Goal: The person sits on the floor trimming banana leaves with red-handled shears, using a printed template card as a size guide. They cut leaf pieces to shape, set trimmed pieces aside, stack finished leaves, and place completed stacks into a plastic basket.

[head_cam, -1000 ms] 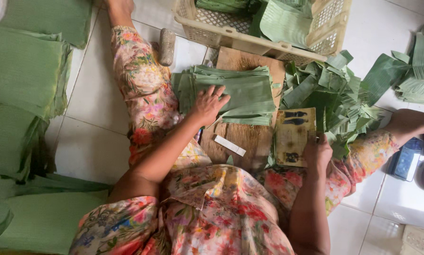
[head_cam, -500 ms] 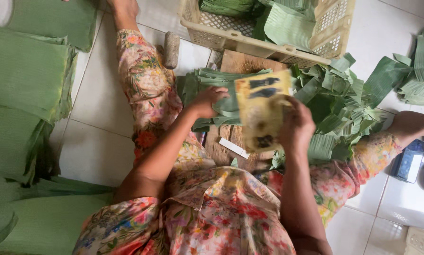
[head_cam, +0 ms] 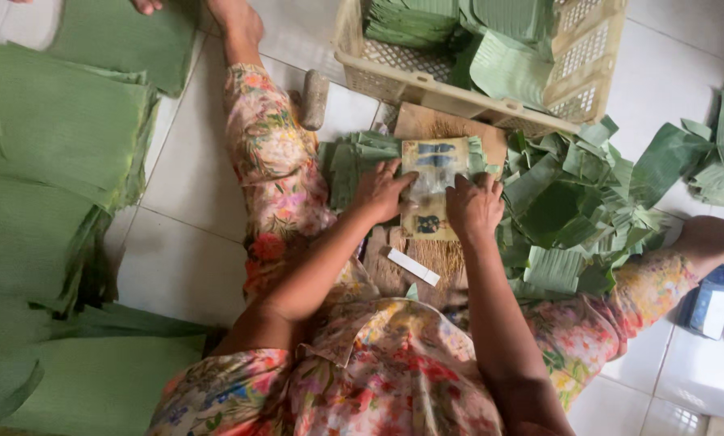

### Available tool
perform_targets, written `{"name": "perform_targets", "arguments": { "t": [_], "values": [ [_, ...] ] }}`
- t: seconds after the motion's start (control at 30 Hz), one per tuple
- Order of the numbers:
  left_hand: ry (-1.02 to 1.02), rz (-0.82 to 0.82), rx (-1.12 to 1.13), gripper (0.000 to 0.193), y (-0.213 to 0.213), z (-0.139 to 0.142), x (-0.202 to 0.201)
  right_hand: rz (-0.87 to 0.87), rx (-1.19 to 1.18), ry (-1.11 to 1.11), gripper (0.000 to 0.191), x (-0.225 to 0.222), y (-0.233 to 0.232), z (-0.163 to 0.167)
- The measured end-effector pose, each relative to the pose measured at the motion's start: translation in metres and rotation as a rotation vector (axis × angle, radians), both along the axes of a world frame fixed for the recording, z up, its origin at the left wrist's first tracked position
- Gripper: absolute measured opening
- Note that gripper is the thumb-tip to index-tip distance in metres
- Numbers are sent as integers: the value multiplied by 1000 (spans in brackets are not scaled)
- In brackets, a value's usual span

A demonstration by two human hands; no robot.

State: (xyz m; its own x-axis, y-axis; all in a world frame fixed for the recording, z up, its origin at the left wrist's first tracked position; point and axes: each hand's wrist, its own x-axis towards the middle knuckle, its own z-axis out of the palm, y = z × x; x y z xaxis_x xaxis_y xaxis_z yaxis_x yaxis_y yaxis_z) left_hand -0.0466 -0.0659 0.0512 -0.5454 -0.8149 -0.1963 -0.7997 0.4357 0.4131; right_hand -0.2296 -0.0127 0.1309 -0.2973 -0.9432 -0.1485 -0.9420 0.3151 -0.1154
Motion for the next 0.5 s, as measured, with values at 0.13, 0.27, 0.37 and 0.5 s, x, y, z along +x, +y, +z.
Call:
{"name": "perform_targets", "arguments": {
  "t": [0.13, 0.27, 0.37, 0.5],
  "values": [
    [89, 6, -89, 77, 2, -22, -1, 362, -619, -334, 30, 16, -36, 71],
    [105, 31, -87, 73, 3, -32, -4, 425, -634, -1102, 33, 44, -92, 146],
    [107, 35, -93, 72, 2, -25, -7, 390, -511, -1657, 33, 73, -133, 189],
    [54, 8, -84, 76, 0, -14, -7, 418, -555, -1897, 20, 103, -168, 237]
  ]
}}
